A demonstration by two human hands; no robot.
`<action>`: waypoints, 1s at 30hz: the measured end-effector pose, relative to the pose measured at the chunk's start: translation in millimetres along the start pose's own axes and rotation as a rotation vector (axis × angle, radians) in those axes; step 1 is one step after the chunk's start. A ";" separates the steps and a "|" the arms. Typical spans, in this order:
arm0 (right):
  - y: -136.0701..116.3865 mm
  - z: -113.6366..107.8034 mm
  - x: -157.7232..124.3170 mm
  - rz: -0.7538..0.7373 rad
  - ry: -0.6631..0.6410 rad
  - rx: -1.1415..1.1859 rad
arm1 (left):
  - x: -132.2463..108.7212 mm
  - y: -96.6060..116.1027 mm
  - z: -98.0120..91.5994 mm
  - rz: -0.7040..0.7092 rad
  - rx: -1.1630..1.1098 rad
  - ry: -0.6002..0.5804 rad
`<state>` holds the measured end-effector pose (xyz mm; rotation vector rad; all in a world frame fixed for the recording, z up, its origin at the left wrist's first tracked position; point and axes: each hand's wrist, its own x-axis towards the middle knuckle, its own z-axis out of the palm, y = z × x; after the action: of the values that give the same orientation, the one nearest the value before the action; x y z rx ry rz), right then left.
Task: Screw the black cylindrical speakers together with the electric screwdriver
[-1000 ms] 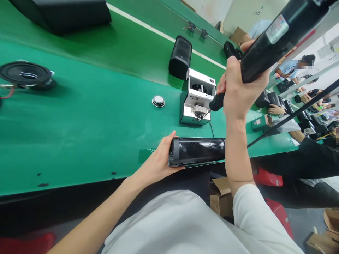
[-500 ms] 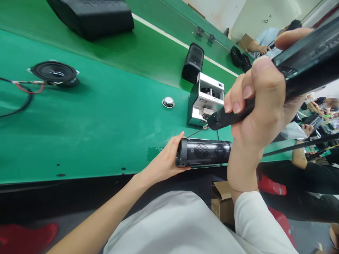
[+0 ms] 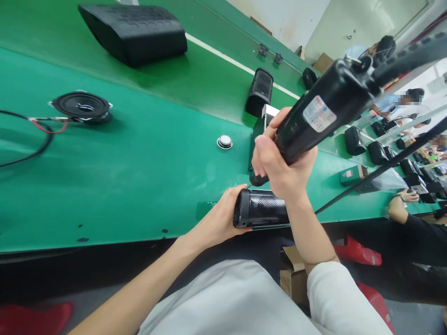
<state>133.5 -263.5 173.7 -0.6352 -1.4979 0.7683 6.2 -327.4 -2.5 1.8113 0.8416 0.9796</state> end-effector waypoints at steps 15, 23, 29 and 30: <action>4.0 4.1 2.1 0.139 0.019 -0.027 | 1.5 0.8 0.1 -0.012 -0.008 -0.018; -17.3 -13.7 17.0 -0.119 0.013 0.039 | -4.3 1.0 0.7 -0.020 0.089 -0.031; -39.3 -64.4 50.7 -0.326 0.371 -0.347 | -4.1 -3.3 1.8 0.014 0.147 -0.040; -36.4 -68.9 53.2 -0.297 0.382 -0.423 | -3.8 -3.0 1.4 0.019 0.154 -0.042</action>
<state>200.1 -238.5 235.6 -0.7995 -1.3602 0.0867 5.3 -330.0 -6.7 1.9665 0.8958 0.9061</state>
